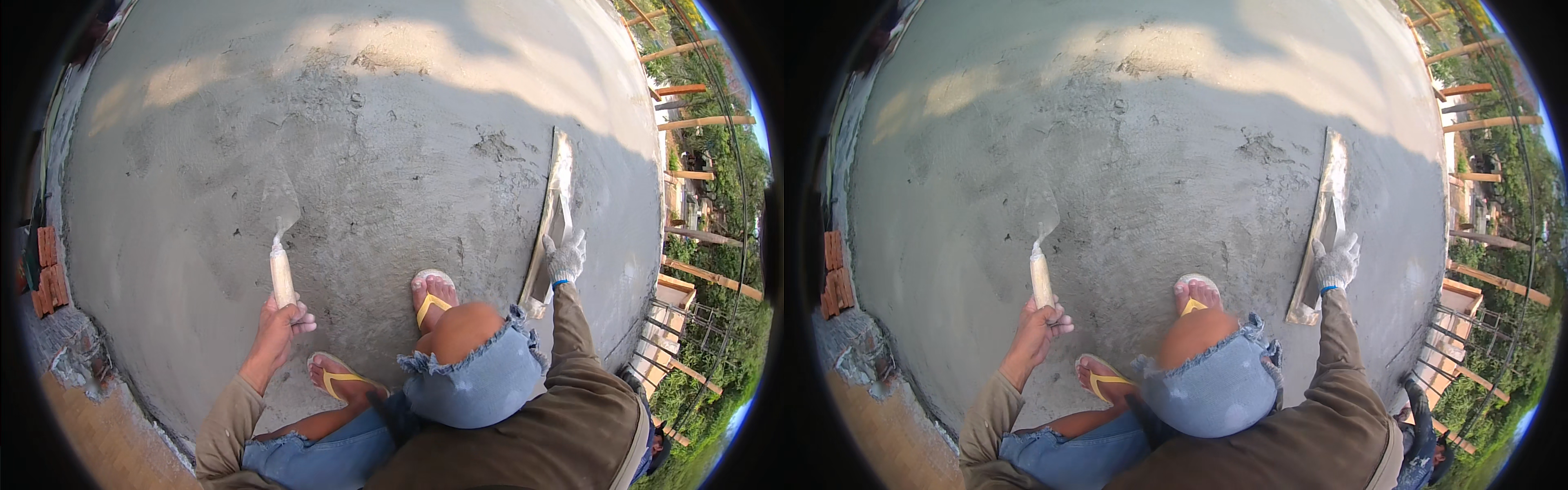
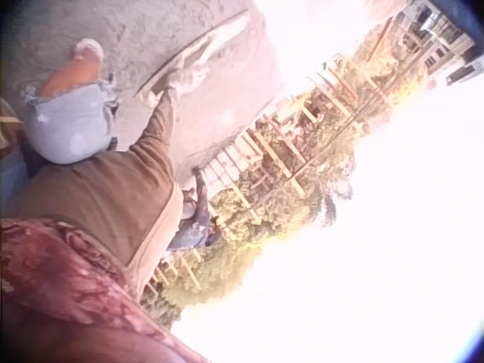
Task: The person smooths a wet concrete surface using a trowel and a wooden float. The person repeatedly scrapes and levels the concrete, filling small gaps and creating a flat finish.
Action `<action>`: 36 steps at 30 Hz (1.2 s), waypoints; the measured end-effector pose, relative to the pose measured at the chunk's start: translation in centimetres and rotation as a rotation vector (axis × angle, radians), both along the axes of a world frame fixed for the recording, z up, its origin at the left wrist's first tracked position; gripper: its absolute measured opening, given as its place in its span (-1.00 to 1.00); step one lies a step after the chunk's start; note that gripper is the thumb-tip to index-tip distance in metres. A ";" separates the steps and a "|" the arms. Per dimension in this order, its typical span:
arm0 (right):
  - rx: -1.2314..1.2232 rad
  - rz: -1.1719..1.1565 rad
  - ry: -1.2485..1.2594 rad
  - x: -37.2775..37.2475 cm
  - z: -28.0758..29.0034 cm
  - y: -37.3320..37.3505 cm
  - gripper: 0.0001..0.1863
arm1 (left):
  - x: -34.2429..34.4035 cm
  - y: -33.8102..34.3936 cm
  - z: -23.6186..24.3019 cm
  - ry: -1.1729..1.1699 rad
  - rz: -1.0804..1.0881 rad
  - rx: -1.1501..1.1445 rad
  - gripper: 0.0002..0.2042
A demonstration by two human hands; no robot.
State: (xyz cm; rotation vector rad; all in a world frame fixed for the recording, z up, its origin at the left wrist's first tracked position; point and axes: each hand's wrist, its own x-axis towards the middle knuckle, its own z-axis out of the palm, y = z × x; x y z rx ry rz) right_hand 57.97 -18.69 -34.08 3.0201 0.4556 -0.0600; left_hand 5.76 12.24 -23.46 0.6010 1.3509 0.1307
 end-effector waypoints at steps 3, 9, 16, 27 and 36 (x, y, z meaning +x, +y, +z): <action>0.171 -0.150 0.235 0.3 -2.0 -4.4 0.14 | -1.6 2.1 0.4 -0.003 0.104 0.054 -0.64; 0.177 -0.175 0.122 0.7 -4.5 -1.1 -0.23 | -4.8 6.2 4.2 0.037 0.353 0.235 -0.66; 0.197 0.209 0.265 2.1 -1.6 19.9 -0.27 | -7.2 6.8 11.5 0.046 0.461 0.383 -0.64; 0.149 0.885 0.622 -12.1 0.7 50.0 -0.27 | -3.8 -0.2 19.0 -0.050 0.629 0.396 -0.61; 0.011 1.286 0.643 -22.2 0.0 38.3 -0.57 | -2.2 -0.1 17.8 -0.129 0.513 0.462 -0.62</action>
